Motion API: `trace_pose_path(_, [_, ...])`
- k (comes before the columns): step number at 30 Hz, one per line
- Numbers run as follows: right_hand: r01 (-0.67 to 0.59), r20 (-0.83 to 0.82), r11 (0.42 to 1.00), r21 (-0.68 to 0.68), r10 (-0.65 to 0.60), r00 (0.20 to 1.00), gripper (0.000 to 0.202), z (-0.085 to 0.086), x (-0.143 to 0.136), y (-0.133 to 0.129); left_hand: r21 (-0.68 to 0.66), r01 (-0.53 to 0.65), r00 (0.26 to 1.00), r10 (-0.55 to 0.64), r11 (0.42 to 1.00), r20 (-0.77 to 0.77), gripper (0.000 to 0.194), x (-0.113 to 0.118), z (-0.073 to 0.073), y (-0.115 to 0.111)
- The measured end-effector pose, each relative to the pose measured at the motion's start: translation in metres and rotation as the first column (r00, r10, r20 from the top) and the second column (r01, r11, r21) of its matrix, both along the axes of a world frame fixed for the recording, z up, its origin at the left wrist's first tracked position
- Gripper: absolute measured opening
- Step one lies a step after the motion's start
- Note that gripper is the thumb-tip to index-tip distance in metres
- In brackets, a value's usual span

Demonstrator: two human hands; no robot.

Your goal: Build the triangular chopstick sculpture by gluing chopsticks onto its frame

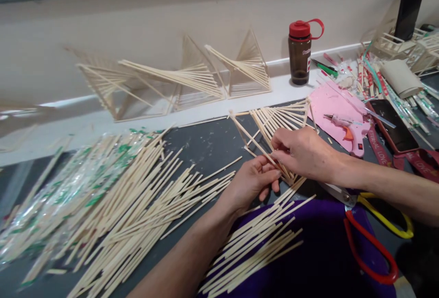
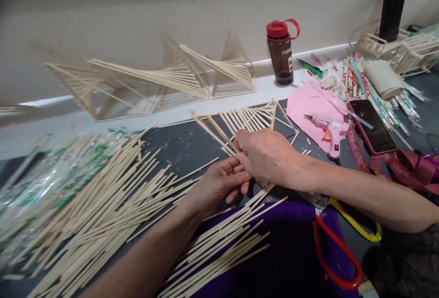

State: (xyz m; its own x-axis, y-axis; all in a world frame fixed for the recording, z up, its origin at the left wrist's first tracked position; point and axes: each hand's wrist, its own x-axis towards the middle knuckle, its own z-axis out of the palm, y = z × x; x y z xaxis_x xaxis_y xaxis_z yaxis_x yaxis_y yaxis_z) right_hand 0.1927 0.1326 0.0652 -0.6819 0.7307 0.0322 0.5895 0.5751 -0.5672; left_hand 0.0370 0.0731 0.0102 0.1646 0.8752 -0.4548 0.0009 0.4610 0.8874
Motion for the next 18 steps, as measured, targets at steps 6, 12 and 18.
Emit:
trace_pose_path(6, [0.015,0.03,1.0,-0.013,-0.015,0.999,0.013,0.0002,-0.0006,-0.0019,-0.006,0.014,0.999,-0.014,1.0,-0.034,0.017,0.0002,-0.0013,-0.0007])
trace_pose_path(12, [-0.005,0.059,0.999,0.05,0.002,0.998,0.017,-0.002,-0.0019,-0.0026,-0.012,0.031,0.998,-0.032,0.999,-0.056,0.016,0.0021,0.0007,0.0006])
trace_pose_path(18, [-0.039,0.06,0.995,0.092,0.033,0.998,0.016,-0.0096,-0.0023,0.0,-0.022,0.016,0.998,-0.017,1.0,-0.066,0.019,0.0029,0.001,0.0016])
